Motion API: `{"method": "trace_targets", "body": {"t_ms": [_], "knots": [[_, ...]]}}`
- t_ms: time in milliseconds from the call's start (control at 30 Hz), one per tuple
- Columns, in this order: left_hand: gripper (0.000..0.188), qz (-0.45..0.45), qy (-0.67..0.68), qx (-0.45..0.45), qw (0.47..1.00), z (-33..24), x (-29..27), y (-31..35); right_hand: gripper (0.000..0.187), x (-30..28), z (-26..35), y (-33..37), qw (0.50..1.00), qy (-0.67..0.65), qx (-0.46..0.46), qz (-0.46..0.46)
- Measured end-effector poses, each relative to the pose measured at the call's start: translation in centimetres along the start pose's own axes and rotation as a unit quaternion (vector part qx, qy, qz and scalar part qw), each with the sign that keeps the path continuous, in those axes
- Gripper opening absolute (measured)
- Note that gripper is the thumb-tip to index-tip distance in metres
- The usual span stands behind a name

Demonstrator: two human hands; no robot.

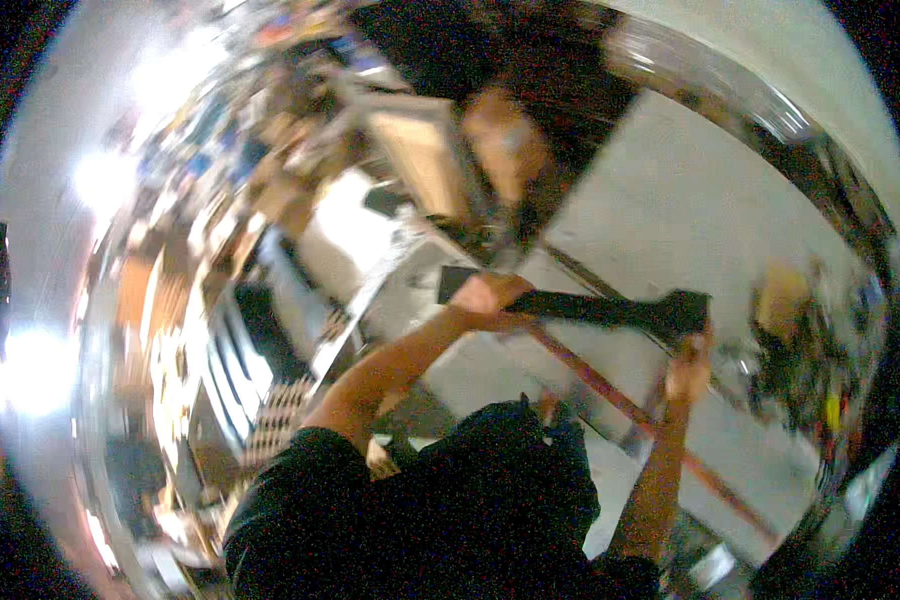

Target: The person repeatedly picks up dark, elongated parts from a stack and rubs their edges against a cylindrical roller on a workbench. The person handles the parts one at a time, moving them between the stack and the machine to treat the edges.

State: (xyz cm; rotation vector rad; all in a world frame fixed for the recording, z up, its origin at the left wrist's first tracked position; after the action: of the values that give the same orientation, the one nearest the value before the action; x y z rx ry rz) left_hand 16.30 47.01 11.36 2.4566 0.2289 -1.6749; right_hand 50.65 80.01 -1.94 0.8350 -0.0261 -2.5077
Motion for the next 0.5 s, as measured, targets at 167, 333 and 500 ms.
{"method": "trace_targets", "body": {"t_ms": [167,333,500], "knots": [[0.060,-0.152,-0.047,-0.085,0.984,-1.1,-1.9,10.8,0.054,2.8,5.7,0.8,0.986,-0.128,-0.103,0.031],[0.066,-0.304,0.011,-0.332,0.893,0.1,-5.0,21.5,0.044,11.2,13.4,4.6,0.941,-0.203,-0.168,0.211],[0.065,-0.420,0.145,-0.441,0.780,5.1,-10.1,26.1,0.035,20.2,21.9,12.3,0.908,-0.104,-0.223,0.341]]}}
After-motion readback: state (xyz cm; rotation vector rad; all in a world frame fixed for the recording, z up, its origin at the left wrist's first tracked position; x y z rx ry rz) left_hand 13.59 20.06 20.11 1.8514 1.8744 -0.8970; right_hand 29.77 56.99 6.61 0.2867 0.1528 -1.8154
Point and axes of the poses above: each hand's wrist, its own y-axis away from the middle knuckle, its own x-axis out of the palm, z = x × y, the point moved 3 cm from there along -y, towards the middle knuckle, and after that the axes turned 7 degrees about z, right-handed, at the moved point
